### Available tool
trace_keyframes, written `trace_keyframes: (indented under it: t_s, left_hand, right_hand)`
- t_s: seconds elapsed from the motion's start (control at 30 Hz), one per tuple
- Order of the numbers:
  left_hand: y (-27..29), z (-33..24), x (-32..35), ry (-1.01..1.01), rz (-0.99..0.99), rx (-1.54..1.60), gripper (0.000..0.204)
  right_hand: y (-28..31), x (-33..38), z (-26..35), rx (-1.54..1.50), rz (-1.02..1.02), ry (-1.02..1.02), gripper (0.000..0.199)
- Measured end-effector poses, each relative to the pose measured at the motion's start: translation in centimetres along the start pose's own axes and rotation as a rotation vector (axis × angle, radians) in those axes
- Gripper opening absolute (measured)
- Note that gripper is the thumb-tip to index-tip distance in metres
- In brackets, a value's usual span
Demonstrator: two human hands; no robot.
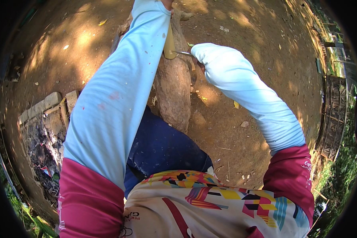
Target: The person sits on the ground outdoors and uses a knife to carve a piece of light-colored wood. They hold the wood in their left hand and the knife in their right, shaving off thin strips of wood to shape the object. The person occasionally pauses to inspect the wood and then resumes carving.
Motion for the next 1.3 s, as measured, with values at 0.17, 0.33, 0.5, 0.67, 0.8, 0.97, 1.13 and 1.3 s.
trace_keyframes:
  t_s: [0.17, 0.33, 0.5, 0.67, 0.8, 0.97, 1.13, 1.3]
  left_hand:
    - [-0.1, 0.0, 0.2, 0.002, -0.002, 0.002, 0.034]
    - [0.4, 0.0, 0.4, 0.002, -0.02, -0.01, 0.034]
    - [-0.2, 0.0, 0.3, 0.007, -0.012, 0.0, 0.035]
    - [-0.3, 0.1, 0.2, 0.012, -0.01, 0.003, 0.035]
    - [-0.2, 0.2, 0.2, 0.014, -0.013, 0.002, 0.035]
    - [0.1, 0.3, 0.4, 0.024, -0.024, 0.003, 0.036]
    - [-0.3, 0.2, 0.5, 0.026, -0.013, 0.014, 0.036]
    - [0.1, 0.3, 0.5, 0.029, -0.027, 0.004, 0.037]
  right_hand:
    - [-0.1, -0.6, -0.5, 0.032, 0.036, -0.048, 0.01]
    - [-0.1, -1.8, -1.1, 0.229, 0.094, -0.013, 0.021]
    - [1.1, -2.9, -0.5, 0.377, 0.328, -0.094, 0.026]
    - [1.1, -2.5, -0.6, 0.327, 0.236, -0.049, 0.026]
    - [1.2, -2.5, -0.6, 0.357, 0.302, -0.08, 0.027]
    - [0.8, -2.8, -0.1, 0.374, 0.334, -0.171, 0.021]
    - [0.8, -3.3, 0.1, 0.22, 0.599, -0.434, 0.031]
    - [2.0, -3.1, 1.2, -0.128, 0.617, -0.743, 0.031]
Point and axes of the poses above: each hand's wrist, its own x-axis away from the middle knuckle, its own y-axis out of the back of the hand, z = x × y, the point moved 5 cm from there along -x, towards the middle knuckle, and after that the axes turned 6 degrees about z, right-handed, at the moved point
